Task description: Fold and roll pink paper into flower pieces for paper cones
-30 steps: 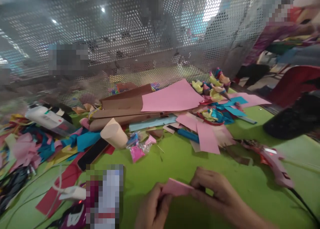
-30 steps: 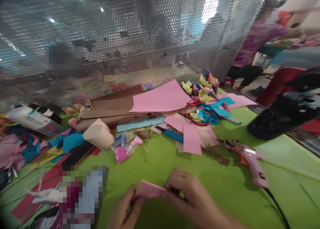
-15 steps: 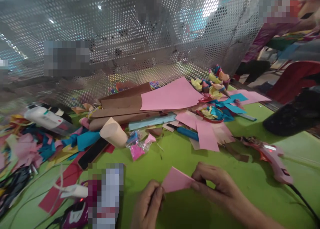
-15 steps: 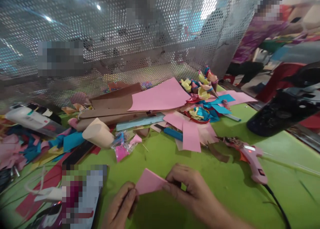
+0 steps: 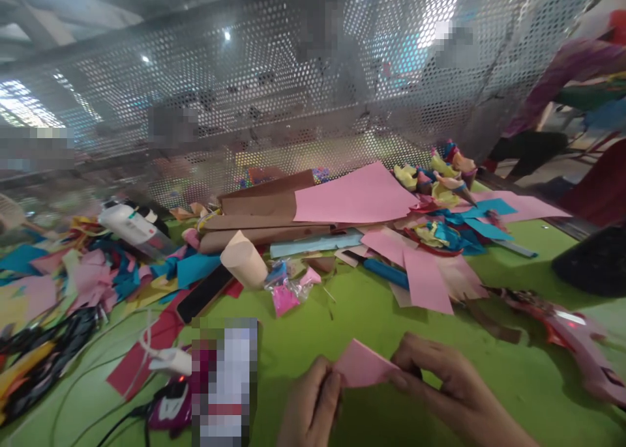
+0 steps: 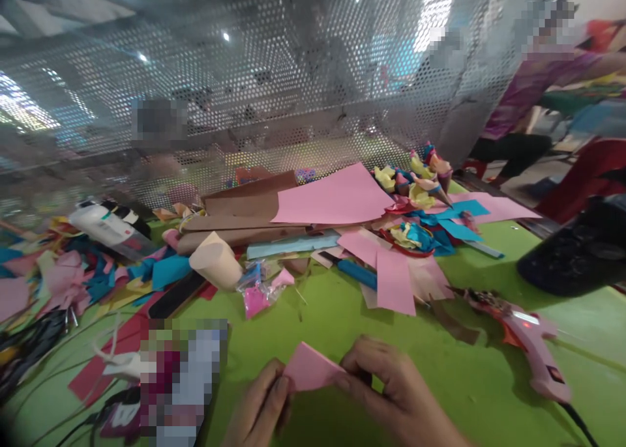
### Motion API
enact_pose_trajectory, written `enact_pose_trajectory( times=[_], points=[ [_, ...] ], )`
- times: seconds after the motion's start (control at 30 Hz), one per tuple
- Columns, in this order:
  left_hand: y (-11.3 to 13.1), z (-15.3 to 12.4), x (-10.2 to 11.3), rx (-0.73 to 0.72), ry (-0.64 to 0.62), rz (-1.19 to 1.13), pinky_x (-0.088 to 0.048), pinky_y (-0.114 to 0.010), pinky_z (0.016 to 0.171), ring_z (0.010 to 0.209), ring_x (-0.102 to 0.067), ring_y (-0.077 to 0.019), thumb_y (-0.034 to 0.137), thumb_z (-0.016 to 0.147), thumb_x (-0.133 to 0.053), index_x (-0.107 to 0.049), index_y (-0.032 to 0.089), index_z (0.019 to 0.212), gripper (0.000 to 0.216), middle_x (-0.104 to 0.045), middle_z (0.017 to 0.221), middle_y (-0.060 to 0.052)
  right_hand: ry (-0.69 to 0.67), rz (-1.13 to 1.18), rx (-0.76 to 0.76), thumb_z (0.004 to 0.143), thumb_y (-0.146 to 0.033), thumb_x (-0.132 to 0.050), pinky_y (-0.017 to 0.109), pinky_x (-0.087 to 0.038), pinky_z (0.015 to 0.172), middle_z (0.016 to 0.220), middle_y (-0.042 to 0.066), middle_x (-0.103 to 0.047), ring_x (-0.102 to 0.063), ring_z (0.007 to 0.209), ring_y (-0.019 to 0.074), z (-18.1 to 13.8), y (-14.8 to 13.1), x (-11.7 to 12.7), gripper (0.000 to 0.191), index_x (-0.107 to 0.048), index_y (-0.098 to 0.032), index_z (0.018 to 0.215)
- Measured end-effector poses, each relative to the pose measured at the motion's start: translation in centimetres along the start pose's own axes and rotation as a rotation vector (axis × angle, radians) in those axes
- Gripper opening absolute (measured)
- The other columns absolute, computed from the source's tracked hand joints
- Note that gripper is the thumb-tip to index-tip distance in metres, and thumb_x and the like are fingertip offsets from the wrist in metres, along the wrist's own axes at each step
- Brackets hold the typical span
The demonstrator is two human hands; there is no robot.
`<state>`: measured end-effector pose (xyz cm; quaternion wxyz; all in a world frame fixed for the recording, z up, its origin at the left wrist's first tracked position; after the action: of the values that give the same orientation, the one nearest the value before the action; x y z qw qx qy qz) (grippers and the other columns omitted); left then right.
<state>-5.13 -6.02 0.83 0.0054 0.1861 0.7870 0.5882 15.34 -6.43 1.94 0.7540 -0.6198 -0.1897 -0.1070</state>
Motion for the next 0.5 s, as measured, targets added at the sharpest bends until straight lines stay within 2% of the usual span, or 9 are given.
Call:
enact_pose_trajectory(
  times=[0.27,0.5],
  points=[
    [0.60,0.10,0.01,-0.069,-0.045,-0.006,-0.027,-0.025,0.055,0.058,-0.038,-0.0130,0.063,0.089,-0.045,-0.051,0.019,0.071,0.047,-0.042,0.060,0.003,0.016,0.000,-0.062,0.090,-0.053,-0.052,0.026,-0.040,0.051,0.059,0.002,-0.058,-0.054,0.055,0.0150,0.08,0.16,0.16,0.043,-0.060,-0.021,0.063],
    [0.38,0.28,-0.17,-0.107,-0.024,-0.037,-0.029,-0.023,0.054,0.057,-0.042,-0.0124,0.057,0.090,-0.049,-0.056,0.018,0.074,0.042,-0.048,0.061,0.002,0.027,0.019,-0.087,0.089,-0.052,-0.054,0.025,-0.041,0.051,0.061,0.002,-0.058,-0.054,0.056,0.0149,0.17,0.12,0.35,0.039,-0.063,-0.021,0.067]
  ],
)
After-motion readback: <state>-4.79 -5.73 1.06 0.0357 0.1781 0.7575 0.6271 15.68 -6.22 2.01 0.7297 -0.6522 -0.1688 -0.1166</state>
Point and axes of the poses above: each hand's wrist, its own z-axis towards the middle knuckle, its own x-axis out of the back of the hand, y = z × x, the point moved 2 cm from there along z, towards the middle knuckle
